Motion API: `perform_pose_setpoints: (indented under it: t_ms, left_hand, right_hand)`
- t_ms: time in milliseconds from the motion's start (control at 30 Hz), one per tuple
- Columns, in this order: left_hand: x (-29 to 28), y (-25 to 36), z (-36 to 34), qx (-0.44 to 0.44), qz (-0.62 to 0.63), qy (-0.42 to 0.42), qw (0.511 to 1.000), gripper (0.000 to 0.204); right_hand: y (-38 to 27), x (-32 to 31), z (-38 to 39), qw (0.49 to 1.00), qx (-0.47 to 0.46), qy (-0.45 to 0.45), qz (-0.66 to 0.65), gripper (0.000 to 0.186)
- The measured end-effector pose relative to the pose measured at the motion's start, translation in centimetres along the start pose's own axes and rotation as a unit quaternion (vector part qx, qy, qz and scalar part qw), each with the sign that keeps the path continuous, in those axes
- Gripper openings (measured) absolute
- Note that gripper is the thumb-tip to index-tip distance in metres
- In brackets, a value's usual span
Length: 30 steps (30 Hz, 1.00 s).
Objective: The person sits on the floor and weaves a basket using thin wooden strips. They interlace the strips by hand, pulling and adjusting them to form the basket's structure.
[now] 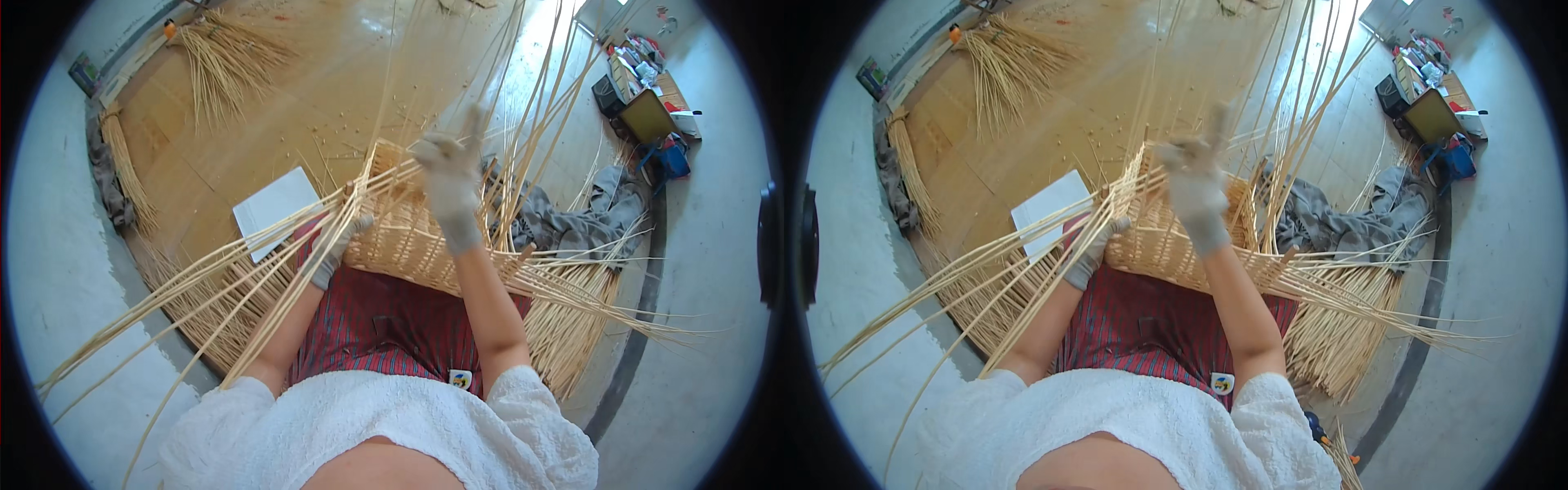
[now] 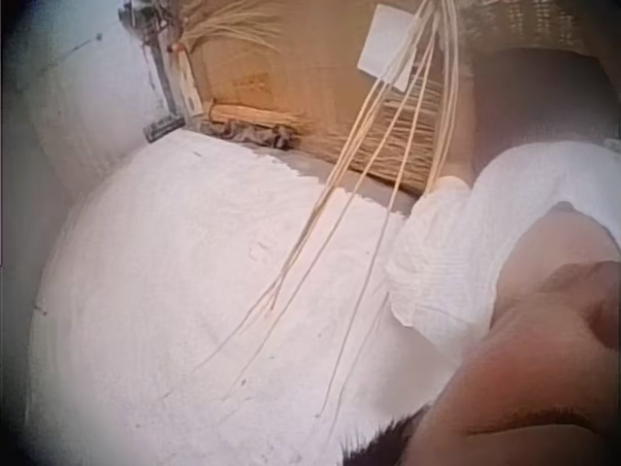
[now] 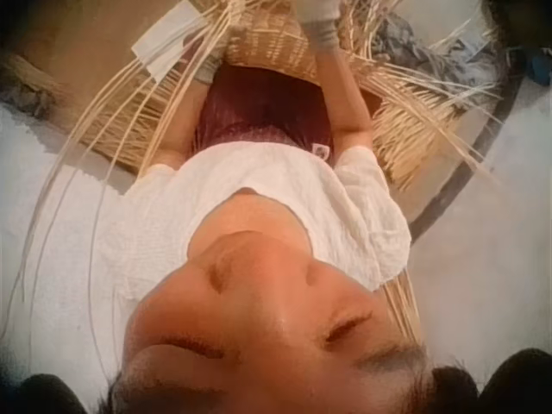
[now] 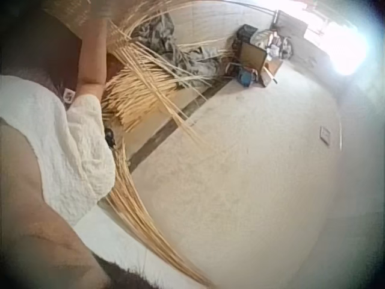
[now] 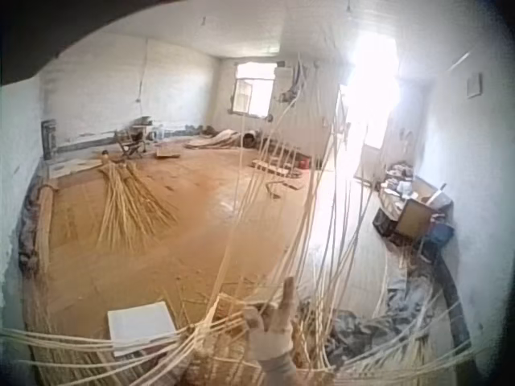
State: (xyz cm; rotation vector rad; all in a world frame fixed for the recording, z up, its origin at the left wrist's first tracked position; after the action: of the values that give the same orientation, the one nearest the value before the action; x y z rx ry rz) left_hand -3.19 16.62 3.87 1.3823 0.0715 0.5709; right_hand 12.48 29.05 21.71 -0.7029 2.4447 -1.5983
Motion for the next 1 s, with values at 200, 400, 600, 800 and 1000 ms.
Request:
perform_pose_setpoints:
  t_ms: [200, 400, 600, 800, 1000]
  left_hand:
    - [-3.3, -3.5, 0.2, 0.045, -0.077, 0.098, 0.991, 0.058]
    - [6.0, 3.3, 7.4, 0.333, -0.291, 0.069, 0.894, 0.02]
    - [10.7, -0.7, 0.4, -0.03, -0.289, -0.093, 0.952, 0.032]
    - [11.0, -0.5, 0.2, -0.067, -0.28, -0.084, 0.954, 0.029]
    - [12.2, 0.4, 0.5, -0.057, -0.151, -0.068, 0.985, 0.03]
  right_hand:
    - [9.7, -16.2, 18.3, 0.964, 0.161, 0.199, -0.066, 0.032]
    - [9.8, -18.7, 19.6, 0.93, 0.222, 0.285, -0.072, 0.015]
    - [4.6, -14.0, 10.4, 0.987, 0.058, 0.138, 0.059, 0.016]
    - [-0.4, -10.6, 4.7, 0.966, -0.09, 0.058, 0.237, 0.044]
    - [6.8, -17.4, 15.9, 0.969, 0.134, 0.152, -0.145, 0.025]
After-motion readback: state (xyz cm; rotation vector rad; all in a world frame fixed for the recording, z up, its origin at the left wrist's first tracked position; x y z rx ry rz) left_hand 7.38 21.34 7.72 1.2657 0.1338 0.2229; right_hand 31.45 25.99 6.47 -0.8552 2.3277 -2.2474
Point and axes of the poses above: each hand's wrist, its own z-axis away from the middle knuckle, its own x-axis out of the palm, y = z × x, the point moved 10 cm from there along -z, towards the middle knuckle, and after that the axes turned 1 degree about -z, right-handed, at the moved point
